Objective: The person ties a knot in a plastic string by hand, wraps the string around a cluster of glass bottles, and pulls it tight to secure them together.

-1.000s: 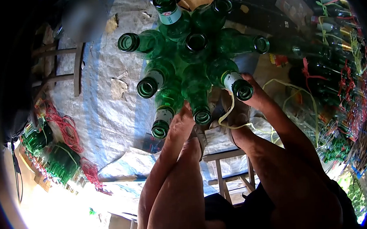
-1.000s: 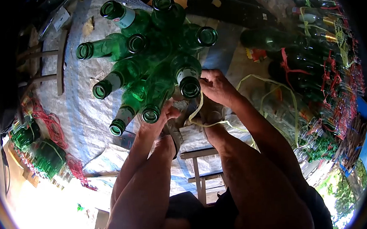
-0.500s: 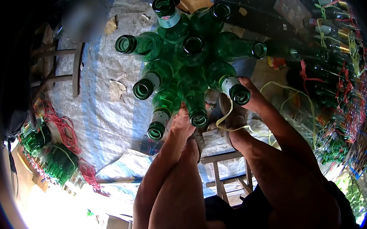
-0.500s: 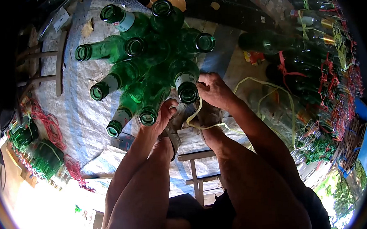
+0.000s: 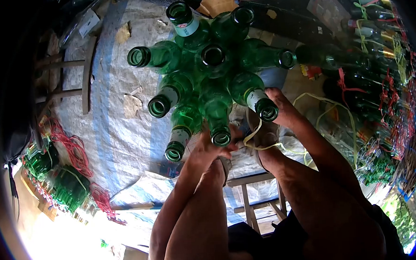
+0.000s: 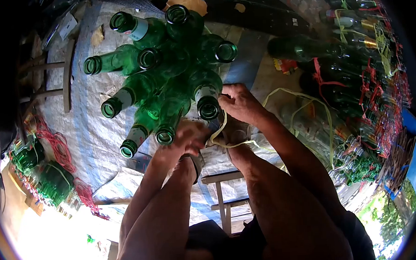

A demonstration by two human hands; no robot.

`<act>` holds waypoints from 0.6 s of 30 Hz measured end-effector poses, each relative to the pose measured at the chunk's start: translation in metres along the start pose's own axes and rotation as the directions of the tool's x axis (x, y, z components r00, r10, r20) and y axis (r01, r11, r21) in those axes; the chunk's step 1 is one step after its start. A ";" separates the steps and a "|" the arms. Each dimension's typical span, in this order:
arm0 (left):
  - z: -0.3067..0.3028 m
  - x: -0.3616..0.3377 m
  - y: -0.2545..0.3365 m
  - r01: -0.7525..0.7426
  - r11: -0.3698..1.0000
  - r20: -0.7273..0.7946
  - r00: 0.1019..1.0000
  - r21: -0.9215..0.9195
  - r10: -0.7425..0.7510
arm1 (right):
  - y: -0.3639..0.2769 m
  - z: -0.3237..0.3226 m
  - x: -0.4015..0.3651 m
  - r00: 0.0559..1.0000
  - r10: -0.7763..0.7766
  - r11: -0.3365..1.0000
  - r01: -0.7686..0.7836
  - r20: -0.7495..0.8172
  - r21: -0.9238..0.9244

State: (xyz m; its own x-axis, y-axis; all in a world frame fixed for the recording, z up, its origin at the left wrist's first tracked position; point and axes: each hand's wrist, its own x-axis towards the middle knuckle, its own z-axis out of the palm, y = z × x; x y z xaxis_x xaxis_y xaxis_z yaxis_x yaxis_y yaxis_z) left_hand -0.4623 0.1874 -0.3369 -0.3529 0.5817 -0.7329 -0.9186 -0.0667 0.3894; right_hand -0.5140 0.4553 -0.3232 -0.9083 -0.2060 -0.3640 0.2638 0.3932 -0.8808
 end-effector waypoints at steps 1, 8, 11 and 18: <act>0.002 -0.012 0.001 0.019 0.986 0.077 0.996 0.168 -0.033 | 0.007 -0.001 0.001 1.000 -0.003 1.000 0.004 0.020 -0.022; 0.062 -0.139 0.135 -0.523 0.668 0.418 0.846 0.529 0.332 | 0.045 0.009 0.007 0.994 0.065 0.986 -0.077 0.087 0.151; 0.096 -0.141 0.179 -0.678 0.252 0.369 0.630 0.690 0.684 | 0.038 0.009 0.007 0.991 0.097 0.980 -0.111 0.094 0.162; 0.110 -0.068 0.226 -0.190 -0.424 0.455 0.540 0.886 0.708 | 0.029 0.005 0.008 0.977 0.167 0.969 -0.188 0.133 0.163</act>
State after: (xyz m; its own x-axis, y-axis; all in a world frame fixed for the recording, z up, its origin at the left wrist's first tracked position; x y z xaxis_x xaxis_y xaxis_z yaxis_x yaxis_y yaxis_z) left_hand -0.6267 0.2217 -0.1377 -0.7602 0.6358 0.1335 0.6138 0.6356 0.4684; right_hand -0.5119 0.4612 -0.3533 -0.7999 -0.2550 -0.5433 0.4791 0.2738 -0.8340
